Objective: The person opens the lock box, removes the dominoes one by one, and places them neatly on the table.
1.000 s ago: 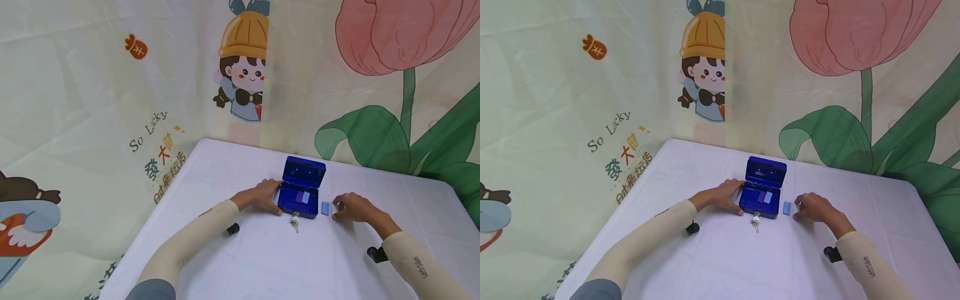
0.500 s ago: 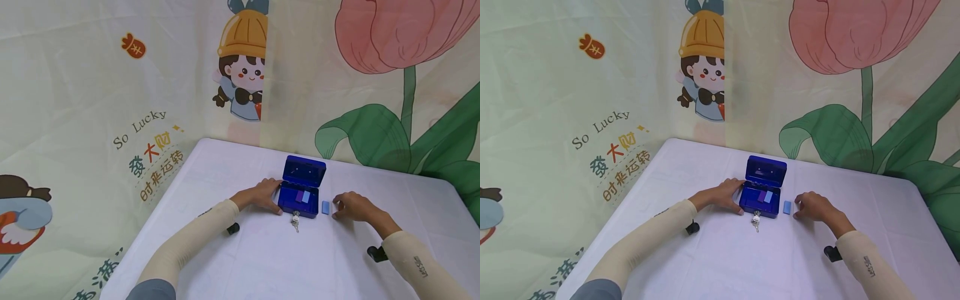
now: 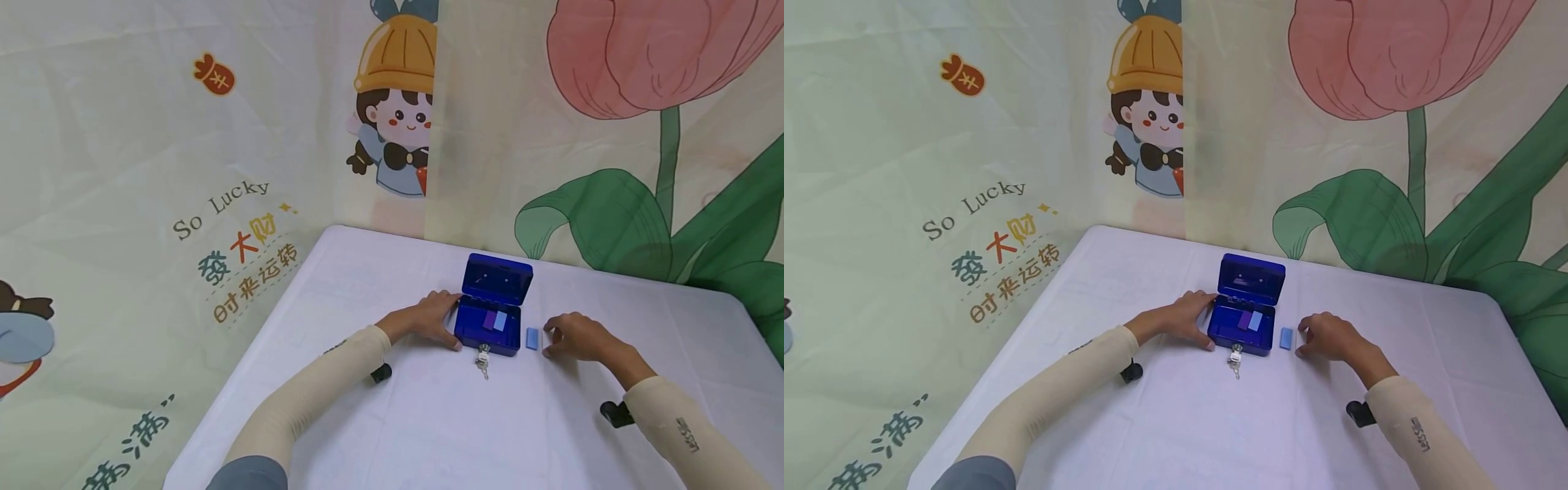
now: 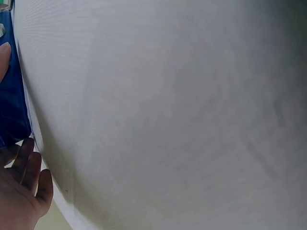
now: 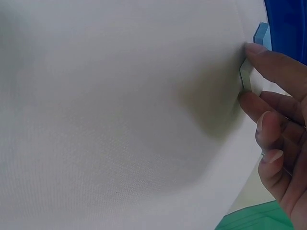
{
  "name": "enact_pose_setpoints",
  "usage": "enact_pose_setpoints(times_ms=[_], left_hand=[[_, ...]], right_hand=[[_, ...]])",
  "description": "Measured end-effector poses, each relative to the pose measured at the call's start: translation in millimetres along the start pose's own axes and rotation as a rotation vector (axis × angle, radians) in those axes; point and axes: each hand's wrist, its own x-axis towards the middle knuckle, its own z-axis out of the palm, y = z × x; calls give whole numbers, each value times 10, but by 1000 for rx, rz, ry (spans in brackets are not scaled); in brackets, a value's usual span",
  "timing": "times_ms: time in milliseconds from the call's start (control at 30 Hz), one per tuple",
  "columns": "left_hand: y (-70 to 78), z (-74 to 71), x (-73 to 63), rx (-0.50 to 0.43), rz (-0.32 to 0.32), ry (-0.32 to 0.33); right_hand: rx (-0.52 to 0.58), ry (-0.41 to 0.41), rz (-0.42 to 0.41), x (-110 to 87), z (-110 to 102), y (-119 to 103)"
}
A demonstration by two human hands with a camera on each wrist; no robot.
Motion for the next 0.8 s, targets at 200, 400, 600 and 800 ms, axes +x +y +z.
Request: enact_pose_setpoints(times_ms=[200,400,600,800], left_hand=[[5,1,13,-4,-8,-9],[1,-8,18,-1,8,-4],[6,-12,9,12,18,1],[14,-16,8,15,17,-2]], right_hand=[[4,1,-4,1,0,7],[13,-7,8,6,-2,4],[16,-23,26,4,-18,-10],[12,-28,31,11,-11,0]])
